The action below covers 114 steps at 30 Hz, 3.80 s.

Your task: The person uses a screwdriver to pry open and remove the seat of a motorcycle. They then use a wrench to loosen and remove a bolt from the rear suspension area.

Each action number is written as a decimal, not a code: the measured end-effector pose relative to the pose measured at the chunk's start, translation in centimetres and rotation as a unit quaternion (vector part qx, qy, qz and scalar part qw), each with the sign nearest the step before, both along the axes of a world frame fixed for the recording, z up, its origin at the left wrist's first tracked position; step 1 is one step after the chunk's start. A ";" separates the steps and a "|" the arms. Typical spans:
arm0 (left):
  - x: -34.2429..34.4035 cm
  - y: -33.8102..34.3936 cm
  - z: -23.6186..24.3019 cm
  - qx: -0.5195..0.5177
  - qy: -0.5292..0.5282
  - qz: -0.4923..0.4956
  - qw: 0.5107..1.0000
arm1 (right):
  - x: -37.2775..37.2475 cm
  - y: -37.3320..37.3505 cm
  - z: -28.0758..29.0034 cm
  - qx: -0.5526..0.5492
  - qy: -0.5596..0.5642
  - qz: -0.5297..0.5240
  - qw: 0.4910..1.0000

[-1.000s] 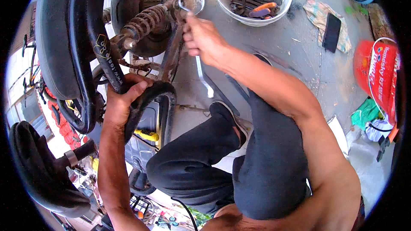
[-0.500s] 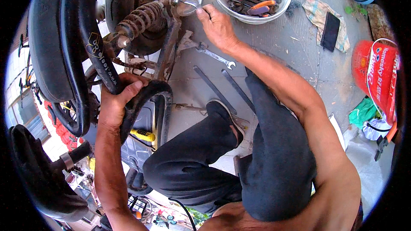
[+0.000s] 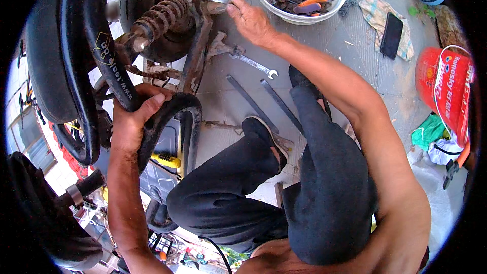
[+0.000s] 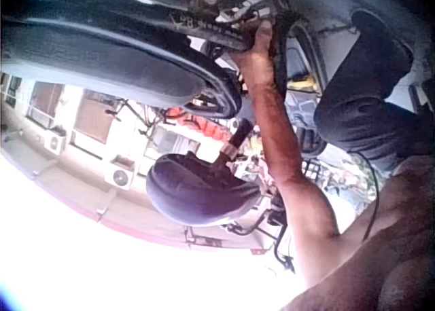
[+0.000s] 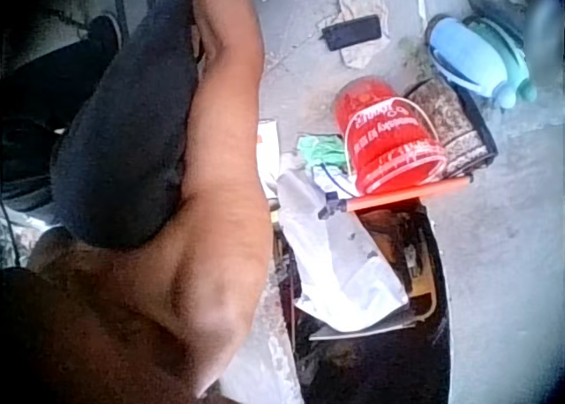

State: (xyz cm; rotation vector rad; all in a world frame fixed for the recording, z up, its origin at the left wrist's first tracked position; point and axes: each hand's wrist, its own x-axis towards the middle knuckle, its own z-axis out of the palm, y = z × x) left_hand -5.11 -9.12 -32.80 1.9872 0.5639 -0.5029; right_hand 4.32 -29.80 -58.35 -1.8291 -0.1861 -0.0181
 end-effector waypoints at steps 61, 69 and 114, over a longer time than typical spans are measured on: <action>-0.3 1.0 -0.9 0.302 -0.105 -0.075 0.944 | -7.3 6.3 11.9 0.110 -0.019 0.030 0.993; -0.4 1.3 -0.8 0.379 -0.076 -0.109 0.916 | -11.7 8.3 18.6 0.361 0.298 0.042 0.882; 0.2 1.1 -1.7 0.262 -0.096 -0.055 0.959 | -11.1 6.7 23.7 0.377 0.452 0.026 0.808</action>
